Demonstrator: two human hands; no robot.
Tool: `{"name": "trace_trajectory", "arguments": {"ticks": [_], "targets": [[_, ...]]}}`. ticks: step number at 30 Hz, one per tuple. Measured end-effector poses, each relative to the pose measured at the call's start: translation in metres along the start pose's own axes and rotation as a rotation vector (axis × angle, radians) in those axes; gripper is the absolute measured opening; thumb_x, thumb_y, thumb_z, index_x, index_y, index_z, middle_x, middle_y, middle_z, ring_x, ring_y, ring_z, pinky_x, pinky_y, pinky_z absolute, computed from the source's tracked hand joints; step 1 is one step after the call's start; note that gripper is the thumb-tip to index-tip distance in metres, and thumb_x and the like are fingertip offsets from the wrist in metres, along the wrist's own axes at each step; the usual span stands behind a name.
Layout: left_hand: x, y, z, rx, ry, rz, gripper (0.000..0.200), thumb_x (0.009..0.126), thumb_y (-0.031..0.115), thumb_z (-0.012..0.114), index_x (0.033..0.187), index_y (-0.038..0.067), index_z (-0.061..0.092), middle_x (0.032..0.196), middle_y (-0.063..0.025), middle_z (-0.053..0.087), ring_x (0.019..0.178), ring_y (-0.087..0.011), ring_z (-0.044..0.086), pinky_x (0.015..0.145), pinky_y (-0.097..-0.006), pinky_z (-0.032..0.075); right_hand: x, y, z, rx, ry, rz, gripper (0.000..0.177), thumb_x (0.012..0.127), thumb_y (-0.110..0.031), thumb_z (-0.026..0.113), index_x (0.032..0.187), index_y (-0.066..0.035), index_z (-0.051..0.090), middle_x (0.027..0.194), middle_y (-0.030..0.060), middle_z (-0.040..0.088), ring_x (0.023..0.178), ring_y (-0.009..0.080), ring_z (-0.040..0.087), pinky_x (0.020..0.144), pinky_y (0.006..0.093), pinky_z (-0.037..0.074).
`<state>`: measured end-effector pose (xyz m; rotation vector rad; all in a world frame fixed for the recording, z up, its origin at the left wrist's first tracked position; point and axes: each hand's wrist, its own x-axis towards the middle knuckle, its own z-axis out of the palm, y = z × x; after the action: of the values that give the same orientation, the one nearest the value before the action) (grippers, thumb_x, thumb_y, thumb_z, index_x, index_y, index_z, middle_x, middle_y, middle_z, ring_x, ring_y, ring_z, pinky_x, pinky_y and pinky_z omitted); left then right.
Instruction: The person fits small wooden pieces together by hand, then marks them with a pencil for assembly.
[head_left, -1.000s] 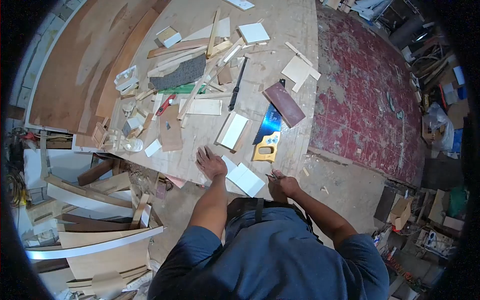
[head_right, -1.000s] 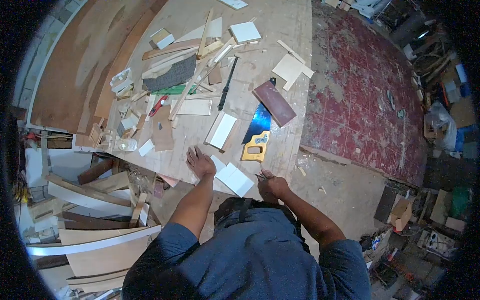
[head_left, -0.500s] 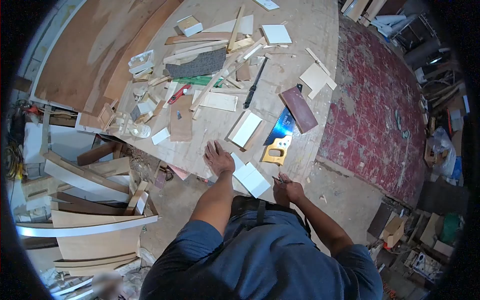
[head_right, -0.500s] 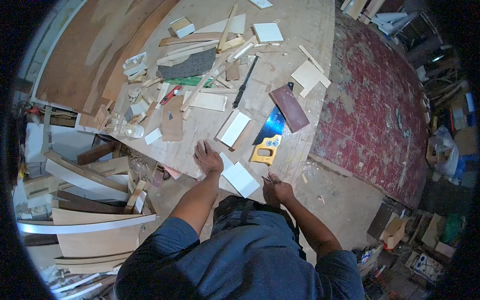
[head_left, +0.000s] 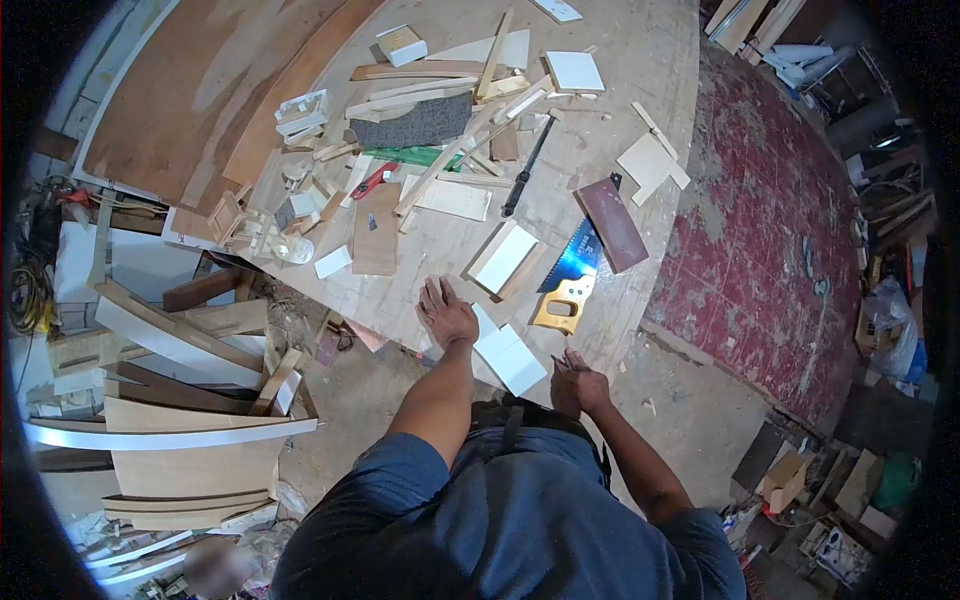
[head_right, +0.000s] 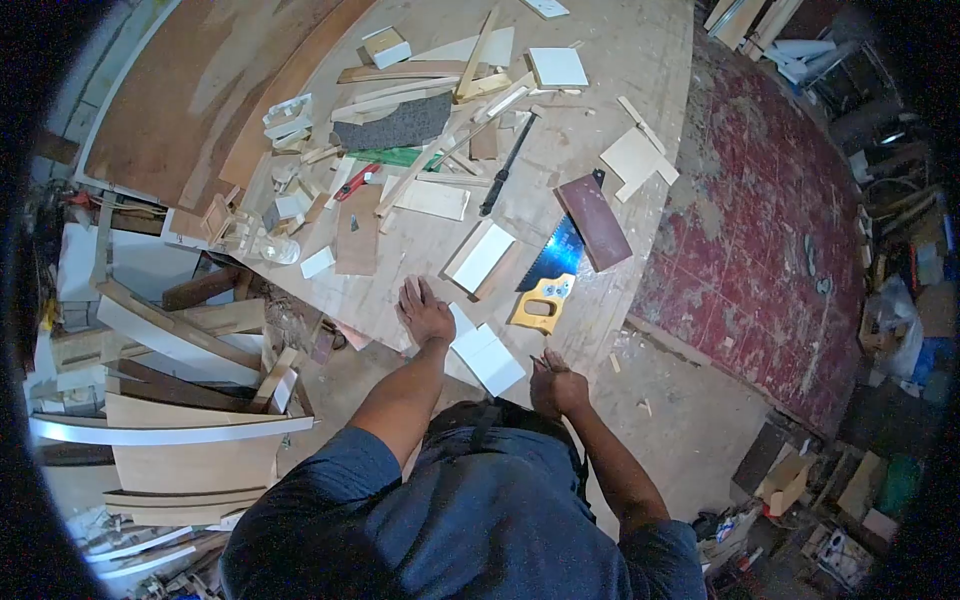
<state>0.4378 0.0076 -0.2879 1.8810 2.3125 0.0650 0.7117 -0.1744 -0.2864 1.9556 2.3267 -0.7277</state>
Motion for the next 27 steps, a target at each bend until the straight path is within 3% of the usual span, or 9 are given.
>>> {"name": "trace_trajectory", "arguments": {"ticks": [2,6,9,11,15,17,21,23,27], "targets": [[-0.002,-0.001,0.003,-0.01,0.043,0.019,0.068,0.087,0.026,0.046,0.152,0.01,0.029,0.158,-0.016,0.018,0.146,-0.0346,0.015,0.117,-0.0566,0.01,0.001,-0.003,-0.007,-0.004,-0.122,0.079,0.046,0.092,-0.016,0.047,0.135,-0.031,0.056,0.152,0.0057,0.04,0.134,0.0218,0.047,0.092,0.0353,0.052],[-0.001,-0.002,0.007,-0.001,0.073,0.026,0.066,0.09,0.028,0.045,0.151,0.009,0.03,0.157,-0.0171,0.021,0.146,-0.0354,0.016,0.117,-0.0574,0.011,0.001,-0.01,-0.022,0.084,-0.064,0.064,0.042,0.089,-0.017,0.05,0.128,-0.029,0.061,0.151,0.0063,0.042,0.131,0.0239,0.05,0.091,0.0366,0.053],[-0.002,-0.008,0.011,-0.048,0.165,0.072,0.065,0.092,0.031,0.047,0.15,0.008,0.031,0.156,-0.0175,0.022,0.145,-0.0359,0.018,0.116,-0.058,0.012,0.006,-0.015,-0.03,0.129,0.016,0.104,0.034,0.087,-0.02,0.054,0.116,-0.025,0.069,0.138,0.0106,0.055,0.12,0.0275,0.059,0.087,0.0382,0.054],[-0.001,-0.012,0.008,-0.084,0.108,0.072,0.065,0.092,0.035,0.046,0.149,0.007,0.031,0.157,-0.0173,0.021,0.146,-0.0358,0.016,0.117,-0.0576,0.01,0.01,-0.017,-0.036,0.126,-0.23,0.294,0.039,0.087,-0.024,0.057,0.125,-0.025,0.063,0.127,0.0127,0.062,0.105,0.0303,0.066,0.082,0.0405,0.055],[0.012,-0.007,-0.008,-0.129,0.055,0.014,0.063,0.092,0.037,0.05,0.144,0.004,0.037,0.15,-0.0191,0.032,0.139,-0.0367,0.029,0.114,-0.0552,0.02,-0.001,-0.024,-0.033,0.358,0.066,0.366,0.037,0.081,-0.013,0.059,0.117,-0.019,0.067,0.106,0.0166,0.069,0.09,0.0368,0.068,0.081,0.042,0.054],[0.035,-0.013,-0.013,-0.051,0.046,0.002,0.062,0.09,0.034,0.054,0.14,0.002,0.039,0.141,-0.0191,0.045,0.129,-0.0364,0.042,0.107,-0.0512,0.032,-0.015,-0.03,-0.029,0.573,0.433,0.34,0.032,0.078,-0.004,0.06,0.107,-0.012,0.072,0.099,0.0176,0.07,0.092,0.0366,0.067,0.081,0.0415,0.054],[0.114,-0.034,-0.023,0.019,0.114,0.133,0.064,0.089,0.034,0.056,0.141,0.001,0.038,0.14,-0.0187,0.047,0.129,-0.0349,0.044,0.104,-0.05,0.037,-0.061,-0.039,-0.023,0.562,0.516,0.431,0.032,0.077,0.002,0.059,0.104,-0.008,0.072,0.103,0.0188,0.069,0.093,0.0352,0.068,0.082,0.0399,0.054],[0.149,-0.038,-0.032,0.038,0.171,-0.002,0.062,0.088,0.033,0.059,0.14,0.004,0.04,0.135,-0.0151,0.052,0.124,-0.0327,0.05,0.098,-0.0481,0.044,-0.086,-0.048,-0.02,0.651,0.478,0.586,0.031,0.079,0.001,0.057,0.104,-0.008,0.073,0.102,0.0183,0.07,0.092,0.0329,0.069,0.082,0.0381,0.055],[0.185,-0.043,-0.056,0.07,0.04,0.019,0.05,0.086,0.031,0.067,0.128,0.01,0.052,0.122,-0.0114,0.056,0.116,-0.031,0.055,0.089,-0.0457,0.051,-0.123,-0.066,0.009,0.553,0.557,0.711,0.033,0.079,0.008,0.056,0.105,-0.005,0.072,0.097,0.018,0.071,0.086,0.0243,0.072,0.078,0.0326,0.055]]}}
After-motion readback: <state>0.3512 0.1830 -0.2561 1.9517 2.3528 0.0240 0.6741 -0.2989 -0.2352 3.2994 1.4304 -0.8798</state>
